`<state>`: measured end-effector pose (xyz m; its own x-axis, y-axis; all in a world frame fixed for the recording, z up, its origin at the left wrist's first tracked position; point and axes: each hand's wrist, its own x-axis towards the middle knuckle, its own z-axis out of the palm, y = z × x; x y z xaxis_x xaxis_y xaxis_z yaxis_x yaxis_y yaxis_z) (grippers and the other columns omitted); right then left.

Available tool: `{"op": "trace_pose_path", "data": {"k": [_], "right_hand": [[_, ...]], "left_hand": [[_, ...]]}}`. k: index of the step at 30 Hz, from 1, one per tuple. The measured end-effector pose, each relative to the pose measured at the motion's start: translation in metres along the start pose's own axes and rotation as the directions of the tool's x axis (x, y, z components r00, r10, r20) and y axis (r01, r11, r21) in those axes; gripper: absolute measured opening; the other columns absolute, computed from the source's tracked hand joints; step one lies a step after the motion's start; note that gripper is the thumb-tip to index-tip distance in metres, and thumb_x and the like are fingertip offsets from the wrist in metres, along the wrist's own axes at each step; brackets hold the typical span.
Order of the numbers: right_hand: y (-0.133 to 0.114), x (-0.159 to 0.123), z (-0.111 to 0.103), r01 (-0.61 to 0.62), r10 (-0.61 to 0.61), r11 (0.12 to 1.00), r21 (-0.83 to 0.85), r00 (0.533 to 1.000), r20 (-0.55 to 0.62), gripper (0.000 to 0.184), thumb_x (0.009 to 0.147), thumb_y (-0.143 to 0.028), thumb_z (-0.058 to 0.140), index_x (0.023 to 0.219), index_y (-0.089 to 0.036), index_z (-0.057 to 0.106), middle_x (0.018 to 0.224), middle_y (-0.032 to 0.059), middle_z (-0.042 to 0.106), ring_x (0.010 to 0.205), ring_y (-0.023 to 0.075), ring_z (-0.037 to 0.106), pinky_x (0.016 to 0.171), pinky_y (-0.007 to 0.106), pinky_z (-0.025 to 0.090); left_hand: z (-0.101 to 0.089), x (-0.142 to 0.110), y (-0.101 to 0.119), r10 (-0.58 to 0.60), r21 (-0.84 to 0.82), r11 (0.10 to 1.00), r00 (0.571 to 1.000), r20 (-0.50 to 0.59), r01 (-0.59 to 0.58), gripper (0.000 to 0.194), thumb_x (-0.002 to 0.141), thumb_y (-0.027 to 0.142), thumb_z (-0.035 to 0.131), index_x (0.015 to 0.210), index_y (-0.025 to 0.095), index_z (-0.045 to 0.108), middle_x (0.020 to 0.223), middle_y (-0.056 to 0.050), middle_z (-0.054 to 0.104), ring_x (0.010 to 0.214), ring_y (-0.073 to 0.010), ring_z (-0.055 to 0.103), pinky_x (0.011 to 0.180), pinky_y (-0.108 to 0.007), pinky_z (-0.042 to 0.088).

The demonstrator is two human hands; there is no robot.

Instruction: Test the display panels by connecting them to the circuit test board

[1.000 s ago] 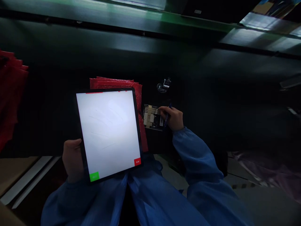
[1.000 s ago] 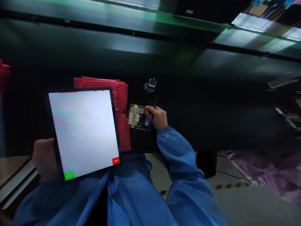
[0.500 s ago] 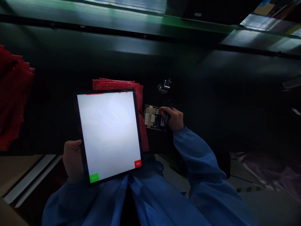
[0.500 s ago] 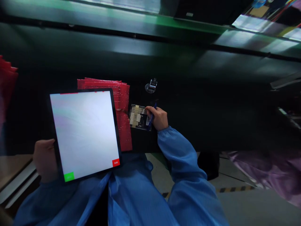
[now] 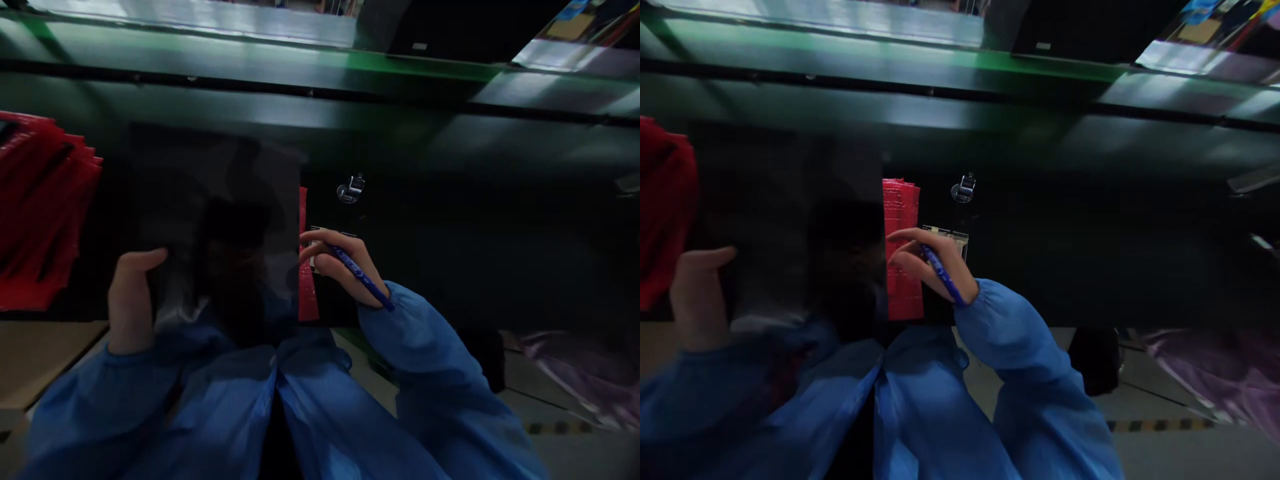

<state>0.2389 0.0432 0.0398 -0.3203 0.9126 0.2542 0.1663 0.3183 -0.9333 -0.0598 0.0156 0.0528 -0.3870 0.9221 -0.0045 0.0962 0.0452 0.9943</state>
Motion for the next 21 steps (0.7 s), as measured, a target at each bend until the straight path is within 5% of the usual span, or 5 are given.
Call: {"op": "trace_pose_path", "data": {"k": [6, 10, 14, 18, 21], "right_hand": [[-0.014, 0.041, 0.005, 0.265, -0.311, 0.937, -0.229, 0.930, -0.197, 0.017, 0.089, -0.039, 0.070, 0.087, -0.023, 0.071, 0.076, -0.0030, 0.074, 0.056, 0.0114, 0.064, 0.054, 0.025, 0.055], [0.010, 0.046, -0.004, 0.333, -0.439, 0.868, -0.368, 0.860, -0.259, 0.017, 0.095, -0.036, 0.059, 0.097, -0.026, 0.072, 0.106, 0.0016, 0.077, 0.088, 0.0203, 0.072, 0.081, 0.037, 0.060], [0.033, 0.051, -0.007, 0.316, -0.532, 0.777, -0.545, 0.793, -0.298, 0.068, 0.087, -0.045, 0.069, 0.147, -0.027, 0.042, 0.149, 0.0086, 0.054, 0.118, 0.0267, 0.064, 0.095, 0.045, 0.057], [0.051, 0.064, -0.012, 0.256, -0.391, 0.866, -0.430, 0.882, -0.264, 0.081, 0.096, -0.048, 0.053, 0.159, -0.026, 0.007, 0.156, 0.0133, 0.045, 0.132, 0.0250, 0.057, 0.104, 0.045, 0.053], [0.064, 0.067, -0.026, 0.188, -0.241, 0.949, -0.252, 0.949, -0.201, 0.071, 0.097, -0.045, 0.052, 0.156, -0.023, 0.017, 0.129, 0.0118, 0.067, 0.106, 0.0214, 0.071, 0.090, 0.038, 0.059]], "left_hand": [[0.027, 0.031, 0.046, 0.279, 0.094, 0.941, 0.900, 0.334, -0.326, 0.033, 0.057, 0.024, 0.090, 0.080, 0.017, 0.068, 0.078, 0.005, 0.072, 0.090, -0.0199, 0.068, 0.100, -0.042, 0.050], [0.017, 0.045, 0.052, 0.224, 0.315, 0.847, 0.825, 0.519, -0.429, 0.024, 0.070, 0.035, 0.083, 0.088, 0.020, 0.076, 0.104, 0.000, 0.079, 0.089, -0.0179, 0.068, 0.105, -0.040, 0.047], [0.014, 0.046, 0.042, 0.254, 0.461, 0.699, 0.793, 0.554, -0.546, 0.017, 0.088, 0.034, 0.068, 0.100, 0.029, 0.078, 0.116, -0.002, 0.077, 0.055, -0.0118, 0.047, 0.087, -0.029, 0.053], [0.010, 0.053, 0.024, 0.224, 0.394, 0.771, 0.793, 0.567, -0.500, 0.014, 0.076, 0.023, 0.078, 0.088, 0.031, 0.079, 0.102, -0.005, 0.080, 0.051, -0.0139, 0.048, 0.068, -0.028, 0.051], [0.009, 0.062, 0.012, 0.225, 0.297, 0.862, 0.835, 0.502, -0.411, 0.021, 0.070, 0.016, 0.082, 0.086, 0.030, 0.079, 0.101, -0.007, 0.080, 0.062, -0.0168, 0.061, 0.073, -0.030, 0.051]]}}
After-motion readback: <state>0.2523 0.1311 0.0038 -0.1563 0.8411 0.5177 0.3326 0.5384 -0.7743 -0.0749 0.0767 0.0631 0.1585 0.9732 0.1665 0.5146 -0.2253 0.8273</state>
